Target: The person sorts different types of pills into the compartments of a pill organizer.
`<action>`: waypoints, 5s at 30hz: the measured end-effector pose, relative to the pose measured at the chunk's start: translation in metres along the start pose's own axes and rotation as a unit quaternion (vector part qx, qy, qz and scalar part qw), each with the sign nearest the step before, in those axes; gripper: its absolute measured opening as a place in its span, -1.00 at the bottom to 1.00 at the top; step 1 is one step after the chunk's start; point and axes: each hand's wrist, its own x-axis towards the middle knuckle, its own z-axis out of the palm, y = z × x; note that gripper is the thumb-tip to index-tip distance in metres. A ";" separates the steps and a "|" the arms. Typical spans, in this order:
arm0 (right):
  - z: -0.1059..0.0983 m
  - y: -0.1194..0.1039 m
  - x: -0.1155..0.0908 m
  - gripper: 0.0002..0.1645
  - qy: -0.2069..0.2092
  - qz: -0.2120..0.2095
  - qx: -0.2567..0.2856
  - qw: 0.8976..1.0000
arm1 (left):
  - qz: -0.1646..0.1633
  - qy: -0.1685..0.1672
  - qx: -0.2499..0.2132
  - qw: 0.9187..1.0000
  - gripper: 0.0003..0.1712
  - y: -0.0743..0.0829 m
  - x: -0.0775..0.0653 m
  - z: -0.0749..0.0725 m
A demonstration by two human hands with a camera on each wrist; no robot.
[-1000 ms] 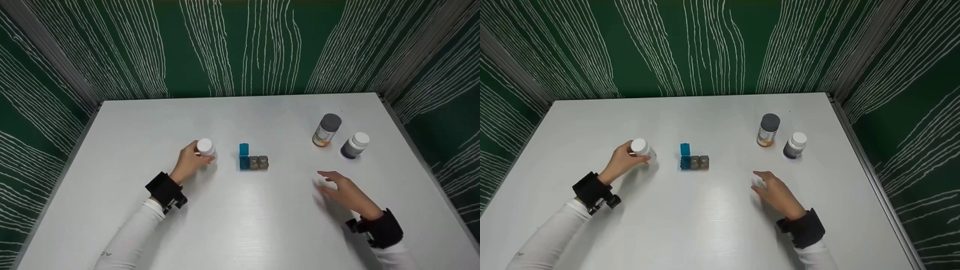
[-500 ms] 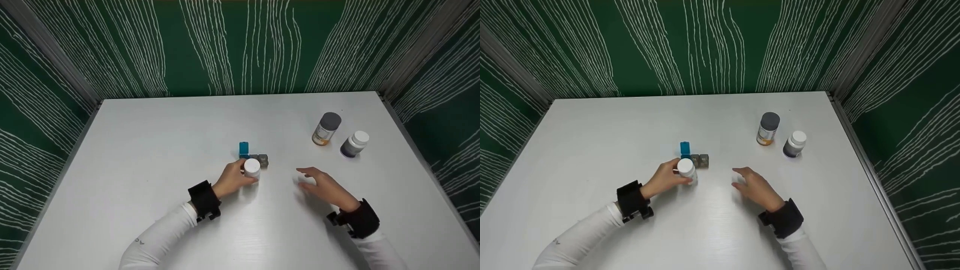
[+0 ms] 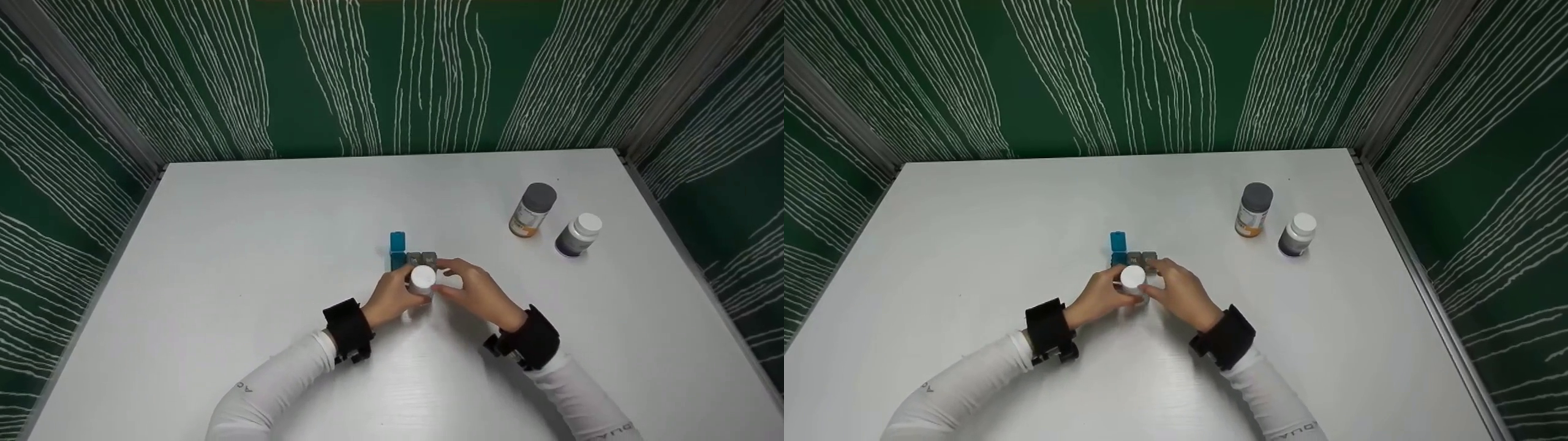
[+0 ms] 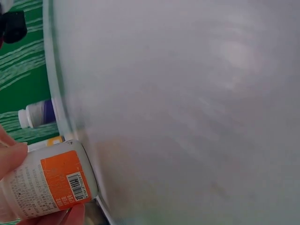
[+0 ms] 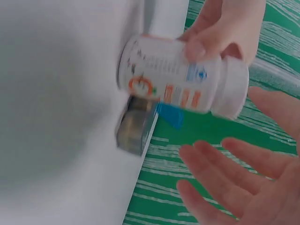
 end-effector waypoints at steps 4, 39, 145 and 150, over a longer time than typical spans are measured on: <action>0.016 -0.006 0.006 -0.45 0.039 0.000 0.004 0.999 | 0.010 0.004 -0.004 1.000 -0.48 -0.002 -0.001 -0.001; 0.012 0.006 0.010 -0.26 -0.090 0.034 0.251 0.963 | 0.002 -0.034 -0.024 0.999 -0.39 -0.003 0.002 -0.006; -0.053 0.085 0.008 -0.44 0.002 0.150 -0.105 0.983 | -0.048 -0.031 -0.016 0.998 -0.50 0.000 0.003 -0.004; -0.053 0.095 0.006 -0.52 -0.023 0.147 -0.137 0.979 | -0.053 -0.031 -0.014 0.998 -0.48 0.001 0.003 -0.004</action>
